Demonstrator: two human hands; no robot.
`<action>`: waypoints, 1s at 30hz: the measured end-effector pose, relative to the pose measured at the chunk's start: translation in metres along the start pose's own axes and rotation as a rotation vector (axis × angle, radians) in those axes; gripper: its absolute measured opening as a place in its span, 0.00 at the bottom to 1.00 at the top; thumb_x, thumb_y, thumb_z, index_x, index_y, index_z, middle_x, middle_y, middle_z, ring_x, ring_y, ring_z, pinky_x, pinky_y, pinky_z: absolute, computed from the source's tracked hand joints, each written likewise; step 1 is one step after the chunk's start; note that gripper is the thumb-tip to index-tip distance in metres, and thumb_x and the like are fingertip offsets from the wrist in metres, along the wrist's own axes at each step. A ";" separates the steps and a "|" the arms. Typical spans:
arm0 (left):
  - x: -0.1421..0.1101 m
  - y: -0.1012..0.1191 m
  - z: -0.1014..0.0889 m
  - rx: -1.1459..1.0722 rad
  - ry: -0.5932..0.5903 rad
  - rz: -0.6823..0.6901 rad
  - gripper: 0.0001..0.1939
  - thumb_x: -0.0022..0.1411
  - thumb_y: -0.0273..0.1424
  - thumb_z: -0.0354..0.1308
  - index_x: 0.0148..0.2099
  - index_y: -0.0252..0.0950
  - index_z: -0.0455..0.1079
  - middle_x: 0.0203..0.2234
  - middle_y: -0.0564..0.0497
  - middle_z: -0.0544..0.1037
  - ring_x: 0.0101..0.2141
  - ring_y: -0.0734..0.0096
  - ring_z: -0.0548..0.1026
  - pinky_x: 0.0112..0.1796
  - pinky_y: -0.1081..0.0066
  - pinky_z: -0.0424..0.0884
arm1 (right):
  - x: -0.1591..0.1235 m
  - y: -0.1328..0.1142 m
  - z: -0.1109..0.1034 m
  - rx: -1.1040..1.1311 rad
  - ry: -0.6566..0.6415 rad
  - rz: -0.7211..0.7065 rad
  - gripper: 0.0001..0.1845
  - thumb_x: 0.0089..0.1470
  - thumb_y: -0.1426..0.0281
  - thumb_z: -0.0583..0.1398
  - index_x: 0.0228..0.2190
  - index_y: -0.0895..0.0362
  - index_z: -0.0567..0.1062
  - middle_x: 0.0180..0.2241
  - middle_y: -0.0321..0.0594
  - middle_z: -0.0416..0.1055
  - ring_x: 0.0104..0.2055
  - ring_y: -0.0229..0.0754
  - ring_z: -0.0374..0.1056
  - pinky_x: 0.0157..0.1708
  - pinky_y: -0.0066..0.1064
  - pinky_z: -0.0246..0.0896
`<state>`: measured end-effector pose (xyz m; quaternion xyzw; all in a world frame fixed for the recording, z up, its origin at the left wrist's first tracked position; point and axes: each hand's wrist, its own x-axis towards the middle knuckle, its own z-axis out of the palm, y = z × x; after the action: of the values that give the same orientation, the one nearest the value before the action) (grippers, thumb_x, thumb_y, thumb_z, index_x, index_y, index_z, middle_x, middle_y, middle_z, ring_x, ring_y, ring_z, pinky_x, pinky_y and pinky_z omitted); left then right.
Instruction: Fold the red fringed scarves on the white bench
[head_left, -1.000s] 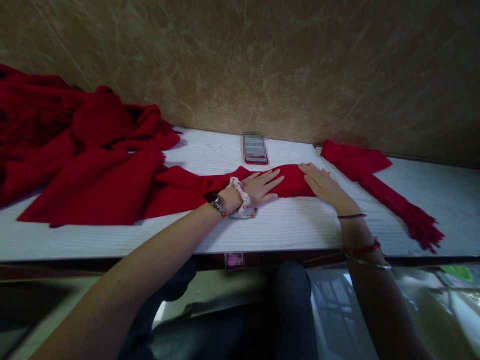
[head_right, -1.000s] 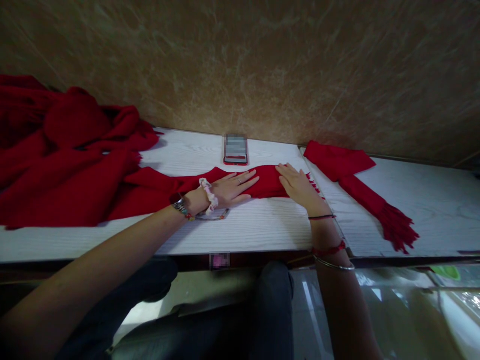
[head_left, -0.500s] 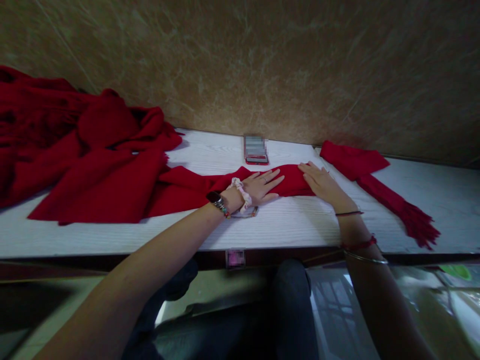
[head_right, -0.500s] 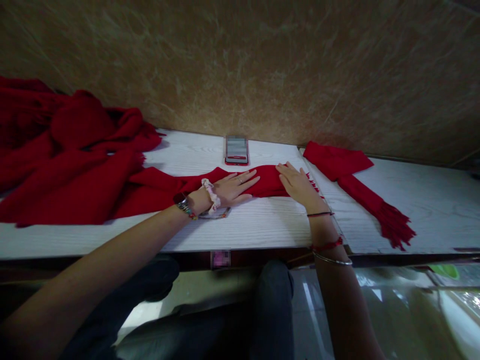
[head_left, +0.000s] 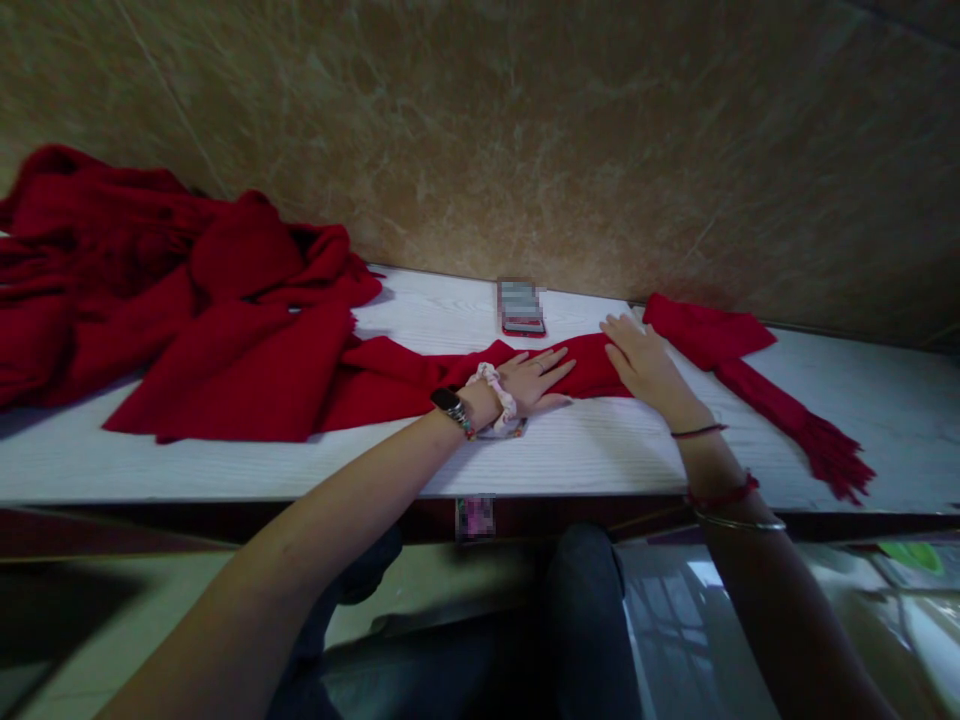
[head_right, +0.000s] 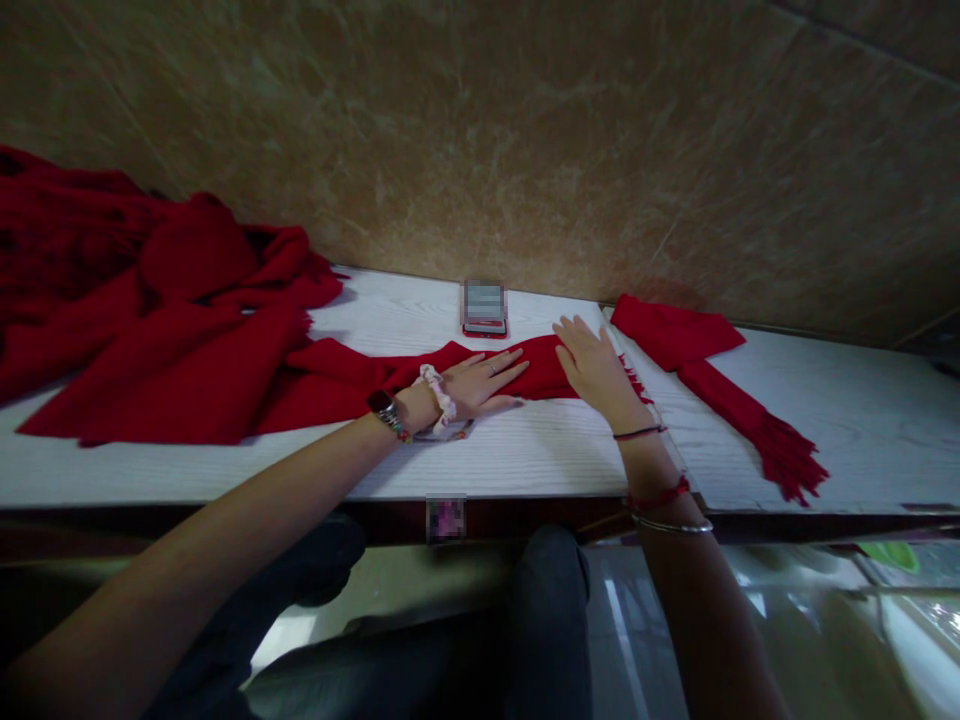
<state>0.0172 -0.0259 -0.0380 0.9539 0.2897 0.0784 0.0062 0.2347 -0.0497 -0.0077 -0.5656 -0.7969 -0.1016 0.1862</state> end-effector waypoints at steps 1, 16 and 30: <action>0.000 0.000 -0.001 -0.005 -0.004 -0.004 0.30 0.66 0.45 0.39 0.64 0.34 0.45 0.62 0.42 0.47 0.61 0.62 0.49 0.56 0.57 0.52 | 0.000 -0.001 0.004 -0.011 -0.043 -0.019 0.24 0.58 0.68 0.44 0.53 0.58 0.64 0.56 0.47 0.60 0.60 0.48 0.52 0.57 0.52 0.43; -0.006 -0.003 -0.017 0.084 -0.055 0.025 0.28 0.66 0.43 0.39 0.63 0.34 0.50 0.61 0.43 0.53 0.59 0.62 0.53 0.56 0.55 0.51 | -0.015 0.042 0.006 -0.144 -0.165 0.015 0.26 0.58 0.66 0.43 0.55 0.60 0.61 0.57 0.51 0.59 0.59 0.54 0.53 0.52 0.54 0.52; -0.083 -0.077 -0.087 0.182 -0.147 -0.421 0.31 0.65 0.46 0.36 0.63 0.32 0.48 0.59 0.40 0.56 0.58 0.55 0.54 0.54 0.56 0.53 | 0.036 -0.091 0.040 0.056 -0.194 -0.261 0.24 0.59 0.67 0.44 0.53 0.64 0.63 0.56 0.51 0.60 0.59 0.49 0.53 0.56 0.46 0.49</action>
<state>-0.1061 -0.0108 0.0312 0.8722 0.4868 -0.0206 -0.0428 0.1310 -0.0341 -0.0249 -0.4589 -0.8804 -0.0476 0.1093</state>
